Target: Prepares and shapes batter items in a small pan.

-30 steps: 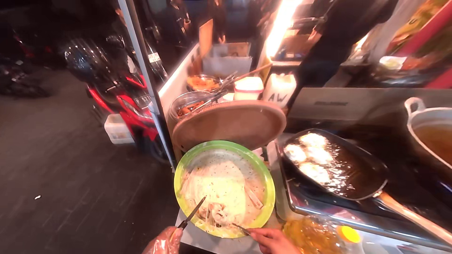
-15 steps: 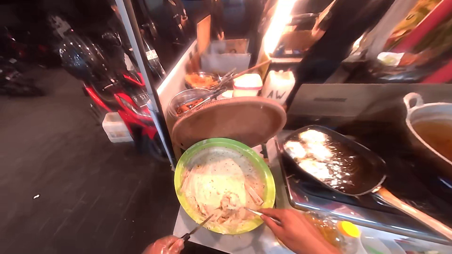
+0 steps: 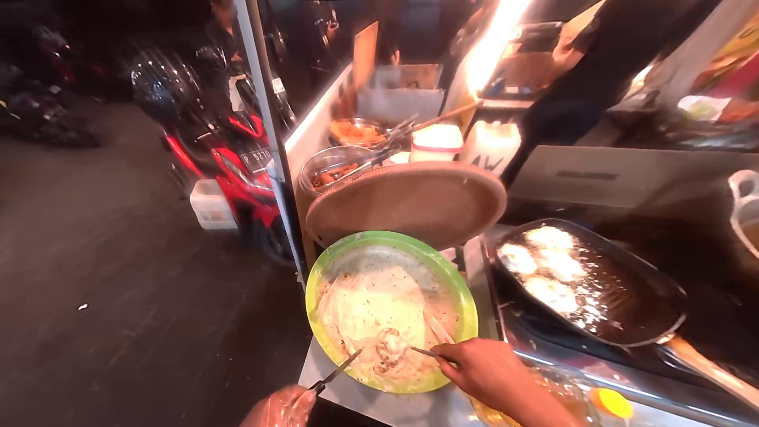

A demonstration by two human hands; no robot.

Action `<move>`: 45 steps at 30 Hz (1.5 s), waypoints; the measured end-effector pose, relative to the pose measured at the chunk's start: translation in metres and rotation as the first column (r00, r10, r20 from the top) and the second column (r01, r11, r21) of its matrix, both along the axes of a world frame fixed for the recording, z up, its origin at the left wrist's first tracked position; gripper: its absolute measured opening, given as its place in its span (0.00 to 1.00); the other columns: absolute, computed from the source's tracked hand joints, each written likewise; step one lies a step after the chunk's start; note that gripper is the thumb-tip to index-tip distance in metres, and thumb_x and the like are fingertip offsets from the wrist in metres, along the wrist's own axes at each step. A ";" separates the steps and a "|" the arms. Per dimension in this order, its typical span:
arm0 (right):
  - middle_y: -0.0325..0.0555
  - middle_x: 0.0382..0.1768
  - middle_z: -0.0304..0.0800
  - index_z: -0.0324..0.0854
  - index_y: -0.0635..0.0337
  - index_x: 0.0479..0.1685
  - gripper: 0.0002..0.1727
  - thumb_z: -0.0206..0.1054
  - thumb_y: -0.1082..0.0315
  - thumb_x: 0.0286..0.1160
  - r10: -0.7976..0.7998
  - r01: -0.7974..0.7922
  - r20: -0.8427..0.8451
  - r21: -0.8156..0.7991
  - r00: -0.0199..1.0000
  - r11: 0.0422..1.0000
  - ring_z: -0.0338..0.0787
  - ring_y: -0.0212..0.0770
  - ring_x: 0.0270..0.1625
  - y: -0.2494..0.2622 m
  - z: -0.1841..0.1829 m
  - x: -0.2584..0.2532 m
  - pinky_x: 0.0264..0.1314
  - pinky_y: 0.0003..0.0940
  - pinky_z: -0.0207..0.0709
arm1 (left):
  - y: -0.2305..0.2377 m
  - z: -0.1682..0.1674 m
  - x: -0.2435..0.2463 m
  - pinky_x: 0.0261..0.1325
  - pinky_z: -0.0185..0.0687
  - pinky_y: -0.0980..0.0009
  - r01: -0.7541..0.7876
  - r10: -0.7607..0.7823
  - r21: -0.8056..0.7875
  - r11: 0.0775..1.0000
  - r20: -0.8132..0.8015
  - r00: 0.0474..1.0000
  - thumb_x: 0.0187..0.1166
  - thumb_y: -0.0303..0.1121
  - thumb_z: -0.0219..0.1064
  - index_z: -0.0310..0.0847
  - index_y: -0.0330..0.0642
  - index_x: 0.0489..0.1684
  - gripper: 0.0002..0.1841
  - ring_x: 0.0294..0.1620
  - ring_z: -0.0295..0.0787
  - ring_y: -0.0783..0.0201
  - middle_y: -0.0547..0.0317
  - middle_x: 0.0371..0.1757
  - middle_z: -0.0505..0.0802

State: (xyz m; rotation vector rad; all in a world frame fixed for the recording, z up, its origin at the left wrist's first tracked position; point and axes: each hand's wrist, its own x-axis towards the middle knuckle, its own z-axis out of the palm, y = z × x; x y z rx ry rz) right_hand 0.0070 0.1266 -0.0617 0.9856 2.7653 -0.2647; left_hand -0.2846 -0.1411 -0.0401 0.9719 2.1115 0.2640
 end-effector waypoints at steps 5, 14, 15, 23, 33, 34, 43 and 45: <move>0.46 0.29 0.95 0.92 0.34 0.54 0.19 0.54 0.47 0.84 -0.001 0.001 -0.084 0.001 0.996 1.000 0.95 0.55 0.35 -0.018 -0.021 -0.004 0.34 0.61 0.82 | -0.011 -0.002 -0.013 0.65 0.82 0.44 -0.038 0.038 0.003 0.999 -0.035 0.999 0.88 0.59 0.52 0.90 0.54 0.61 0.26 0.59 0.92 0.55 0.56 0.54 0.96; 0.43 0.24 0.93 0.91 0.33 0.62 0.19 0.54 0.53 0.86 0.073 -0.078 -0.268 -0.008 0.961 0.997 0.93 0.50 0.27 -0.048 -0.035 0.030 0.26 0.56 0.82 | -0.006 -0.003 -0.005 0.66 0.82 0.43 -0.049 0.051 0.097 0.994 -0.010 0.999 0.89 0.57 0.51 0.89 0.51 0.62 0.26 0.59 0.92 0.54 0.53 0.54 0.95; 0.44 0.27 0.95 0.91 0.33 0.62 0.20 0.54 0.51 0.87 -0.008 -0.024 -0.272 -0.114 0.962 0.993 0.94 0.51 0.30 -0.046 -0.032 0.034 0.30 0.59 0.83 | -0.004 -0.004 -0.004 0.66 0.82 0.43 -0.039 0.041 0.098 0.994 -0.011 0.999 0.89 0.57 0.51 0.89 0.50 0.62 0.26 0.59 0.92 0.53 0.52 0.54 0.95; 0.46 0.40 0.97 0.93 0.49 0.61 0.18 0.63 0.52 0.85 -0.473 0.219 -0.233 -0.660 0.850 0.718 0.93 0.41 0.38 -0.036 -0.001 0.064 0.49 0.48 0.87 | 0.018 -0.012 -0.002 0.55 0.85 0.49 -0.068 0.052 0.255 0.965 0.066 0.996 0.91 0.53 0.49 0.89 0.50 0.58 0.24 0.46 0.91 0.58 0.56 0.44 0.94; 0.35 0.31 0.92 0.92 0.48 0.62 0.14 0.65 0.60 0.86 -0.368 -0.057 -0.764 -0.465 0.529 0.883 0.80 0.25 0.23 -0.010 0.097 0.063 0.24 0.22 0.76 | 0.053 -0.010 0.003 0.46 0.84 0.55 -0.153 0.133 0.389 0.908 0.078 0.988 0.92 0.50 0.48 0.89 0.48 0.54 0.23 0.35 0.87 0.62 0.59 0.35 0.91; 0.34 0.30 0.91 0.92 0.46 0.62 0.14 0.65 0.59 0.86 -0.366 -0.043 -0.761 -0.457 0.536 0.888 0.79 0.26 0.23 -0.010 0.088 0.060 0.24 0.24 0.76 | 0.053 -0.010 0.003 0.46 0.84 0.54 -0.155 0.137 0.394 0.906 0.072 0.988 0.92 0.50 0.48 0.89 0.47 0.54 0.23 0.35 0.87 0.61 0.58 0.35 0.91; 0.49 0.55 0.95 0.89 0.44 0.66 0.22 0.59 0.47 0.84 -0.343 0.258 -0.043 -0.575 0.938 0.776 0.92 0.54 0.61 -0.032 0.010 0.033 0.65 0.65 0.80 | 0.054 0.002 0.017 0.42 0.82 0.59 -0.168 0.169 0.456 0.874 0.039 0.985 0.93 0.46 0.47 0.89 0.42 0.56 0.24 0.30 0.83 0.64 0.59 0.30 0.88; 0.47 0.56 0.96 0.90 0.45 0.64 0.22 0.61 0.45 0.84 -0.348 0.221 -0.081 -0.633 0.934 0.742 0.93 0.51 0.61 -0.024 0.023 0.049 0.67 0.63 0.81 | 0.052 0.005 0.023 0.43 0.82 0.59 -0.178 0.184 0.465 0.867 0.032 0.982 0.93 0.45 0.47 0.89 0.41 0.55 0.24 0.30 0.83 0.64 0.58 0.30 0.88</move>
